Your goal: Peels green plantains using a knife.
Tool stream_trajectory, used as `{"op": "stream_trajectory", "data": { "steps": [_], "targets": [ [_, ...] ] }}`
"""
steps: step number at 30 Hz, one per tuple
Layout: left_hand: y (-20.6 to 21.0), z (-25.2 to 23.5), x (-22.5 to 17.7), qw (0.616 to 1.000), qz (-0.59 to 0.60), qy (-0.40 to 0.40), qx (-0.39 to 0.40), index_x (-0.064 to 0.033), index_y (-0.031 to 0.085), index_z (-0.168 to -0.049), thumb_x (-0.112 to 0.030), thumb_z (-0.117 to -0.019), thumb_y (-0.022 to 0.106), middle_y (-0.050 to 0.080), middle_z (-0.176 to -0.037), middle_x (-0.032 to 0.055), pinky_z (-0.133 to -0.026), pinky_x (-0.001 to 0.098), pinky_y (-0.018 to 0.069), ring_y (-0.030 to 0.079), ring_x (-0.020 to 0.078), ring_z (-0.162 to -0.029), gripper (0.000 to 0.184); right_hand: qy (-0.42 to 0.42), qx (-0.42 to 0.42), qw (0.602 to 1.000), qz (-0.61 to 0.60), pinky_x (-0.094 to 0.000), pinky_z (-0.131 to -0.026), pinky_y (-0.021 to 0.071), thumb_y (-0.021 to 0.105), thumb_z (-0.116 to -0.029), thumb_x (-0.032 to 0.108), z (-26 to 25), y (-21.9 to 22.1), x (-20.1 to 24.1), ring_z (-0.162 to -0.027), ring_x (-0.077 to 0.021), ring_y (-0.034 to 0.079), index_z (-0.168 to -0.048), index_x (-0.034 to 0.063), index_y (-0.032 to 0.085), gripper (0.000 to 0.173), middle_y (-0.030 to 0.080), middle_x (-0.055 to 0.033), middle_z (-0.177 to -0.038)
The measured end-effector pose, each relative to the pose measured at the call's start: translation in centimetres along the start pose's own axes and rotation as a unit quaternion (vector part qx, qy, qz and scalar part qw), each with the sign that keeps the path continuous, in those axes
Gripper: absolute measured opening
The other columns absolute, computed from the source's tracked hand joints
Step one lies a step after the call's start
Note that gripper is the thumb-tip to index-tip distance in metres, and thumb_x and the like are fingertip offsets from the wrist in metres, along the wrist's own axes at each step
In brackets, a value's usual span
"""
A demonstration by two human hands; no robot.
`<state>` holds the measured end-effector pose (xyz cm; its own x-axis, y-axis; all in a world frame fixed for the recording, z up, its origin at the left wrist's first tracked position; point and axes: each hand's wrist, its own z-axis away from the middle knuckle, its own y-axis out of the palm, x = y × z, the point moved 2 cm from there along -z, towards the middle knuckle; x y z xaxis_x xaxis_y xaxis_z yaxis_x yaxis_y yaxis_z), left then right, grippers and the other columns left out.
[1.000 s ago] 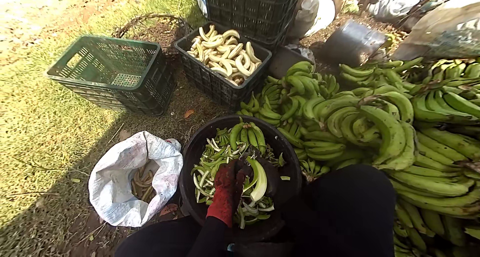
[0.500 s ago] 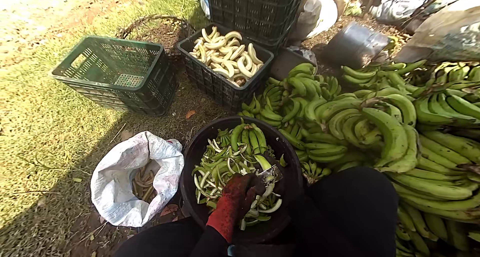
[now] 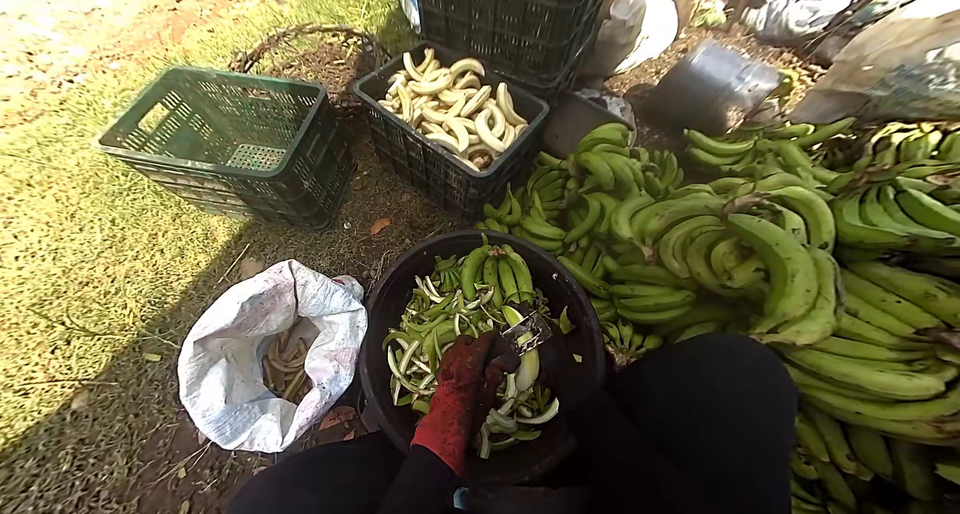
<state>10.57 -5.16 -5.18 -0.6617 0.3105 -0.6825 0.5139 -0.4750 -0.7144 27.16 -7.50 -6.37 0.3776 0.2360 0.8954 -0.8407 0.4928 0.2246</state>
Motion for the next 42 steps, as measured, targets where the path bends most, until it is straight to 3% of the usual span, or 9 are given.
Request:
{"op": "stream_trajectory", "data": {
  "steps": [11, 16, 20, 24, 29, 33, 36, 39, 42],
  "targets": [
    [-1.8, -1.1, 0.7, 0.997, 0.055, -0.018, -0.043, -0.012, 0.062, -0.14, -0.028, -0.1036, 0.054, 0.067, -0.123, 0.0164, -0.102, 0.0483, 0.0518, 0.064, 0.0304, -0.115, 0.041, -0.126, 0.012, 0.971, 0.203, -0.0222, -0.1, 0.0493, 0.043, -0.1083, 0.015, 0.2, -0.2, -1.9, -0.11, -0.0063, 0.063, -0.13, -0.0055, 0.062, 0.035, 0.068, -0.0134, -0.122],
    [-1.4, -2.1, 3.0, 0.984, 0.135, -0.108, -0.031, -0.0152, 0.066, -0.132, -0.047, -0.1081, 0.042, 0.067, -0.121, 0.0095, -0.094, 0.0442, 0.0578, 0.067, 0.0199, -0.11, 0.046, -0.059, 0.081, 0.982, 0.162, -0.0302, -0.094, 0.0555, 0.04, -0.1082, 0.025, 0.1, -0.1, -1.1, -0.105, -0.0115, 0.068, -0.132, 0.0067, 0.067, 0.04, 0.071, -0.0059, -0.123],
    [-1.7, -2.3, 4.1, 0.98, 0.019, -0.189, 0.053, -0.0158, 0.068, -0.124, -0.064, -0.1042, 0.035, 0.07, -0.116, 0.0103, -0.094, 0.0523, 0.0562, 0.068, 0.0247, -0.108, 0.062, 0.01, 0.053, 0.998, -0.013, -0.0283, -0.066, 0.0567, 0.031, -0.1113, 0.028, -1.4, -1.7, -1.1, -0.075, -0.014, 0.066, -0.134, 0.0039, 0.059, 0.044, 0.069, -0.0073, -0.095],
    [-0.5, -0.9, 5.5, 0.92, -0.212, -0.253, 0.212, -0.0142, 0.071, -0.121, -0.068, -0.0901, 0.059, 0.069, -0.127, 0.0109, -0.104, 0.0599, 0.0488, 0.063, 0.0315, -0.124, 0.064, 0.084, -0.027, 0.984, -0.152, -0.0293, -0.057, 0.0553, 0.031, -0.1123, 0.034, -3.4, -5.4, -6.3, -0.063, -0.0145, 0.063, -0.11, 0.0028, 0.06, 0.042, 0.064, -0.0076, -0.077],
    [-0.8, 0.0, 5.6, 0.925, -0.202, -0.24, 0.215, -0.0156, 0.07, -0.12, -0.066, -0.0934, 0.055, 0.07, -0.125, 0.009, -0.102, 0.0576, 0.0503, 0.064, 0.0288, -0.122, 0.059, 0.152, -0.164, 0.975, 0.018, -0.0385, -0.069, 0.0566, 0.041, -0.1073, 0.045, -2.3, -7.9, -12.7, -0.084, -0.017, 0.067, -0.127, 0.0088, 0.061, 0.046, 0.068, -0.0094, -0.103],
    [-2.4, -0.4, 5.0, 0.941, -0.155, -0.238, 0.183, -0.0169, 0.07, -0.119, -0.07, -0.0927, 0.054, 0.071, -0.121, 0.0084, -0.099, 0.0572, 0.0515, 0.066, 0.028, -0.117, 0.062, 0.14, -0.167, 0.969, 0.116, -0.0501, -0.101, 0.0472, 0.038, -0.1104, 0.037, -4.3, -4.7, -5.0, -0.12, -0.0277, 0.058, -0.142, 0.0033, 0.053, 0.048, 0.058, -0.0197, -0.136],
    [-4.8, -0.6, 4.7, 0.951, -0.101, -0.248, 0.156, -0.019, 0.07, -0.12, -0.075, -0.0905, 0.054, 0.071, -0.117, 0.008, -0.097, 0.0596, 0.0516, 0.067, 0.0273, -0.113, 0.065, 0.06, -0.136, 0.986, -0.074, -0.0369, -0.073, 0.0555, 0.033, -0.1106, 0.038, -11.1, -1.2, 3.1, -0.086, -0.0192, 0.064, -0.127, 0.0037, 0.056, 0.045, 0.064, -0.0132, -0.103],
    [-8.2, -0.2, 4.4, 0.963, -0.035, -0.251, 0.092, -0.0177, 0.068, -0.123, -0.07, -0.0932, 0.055, 0.071, -0.116, 0.0092, -0.096, 0.058, 0.0527, 0.068, 0.0271, -0.11, 0.062, 0.006, 0.001, 0.937, -0.35, -0.0372, -0.074, 0.0613, 0.032, -0.1084, 0.05, -13.1, 3.7, 13.2, -0.085, -0.0213, 0.071, -0.119, 0.0081, 0.049, 0.046, 0.067, -0.0113, -0.099],
    [-11.3, 0.9, 4.2, 0.969, 0.005, -0.248, 0.0, -0.0177, 0.068, -0.127, -0.066, -0.0955, 0.056, 0.071, -0.115, 0.008, -0.096, 0.0551, 0.0545, 0.069, 0.0242, -0.108, 0.059, -0.044, 0.056, 0.937, -0.343, -0.0381, -0.075, 0.0614, 0.03, -0.1093, 0.05, -12.0, 7.5, 17.1, -0.085, -0.0241, 0.071, -0.111, 0.0094, 0.05, 0.045, 0.068, -0.0121, -0.099]
  ]
}}
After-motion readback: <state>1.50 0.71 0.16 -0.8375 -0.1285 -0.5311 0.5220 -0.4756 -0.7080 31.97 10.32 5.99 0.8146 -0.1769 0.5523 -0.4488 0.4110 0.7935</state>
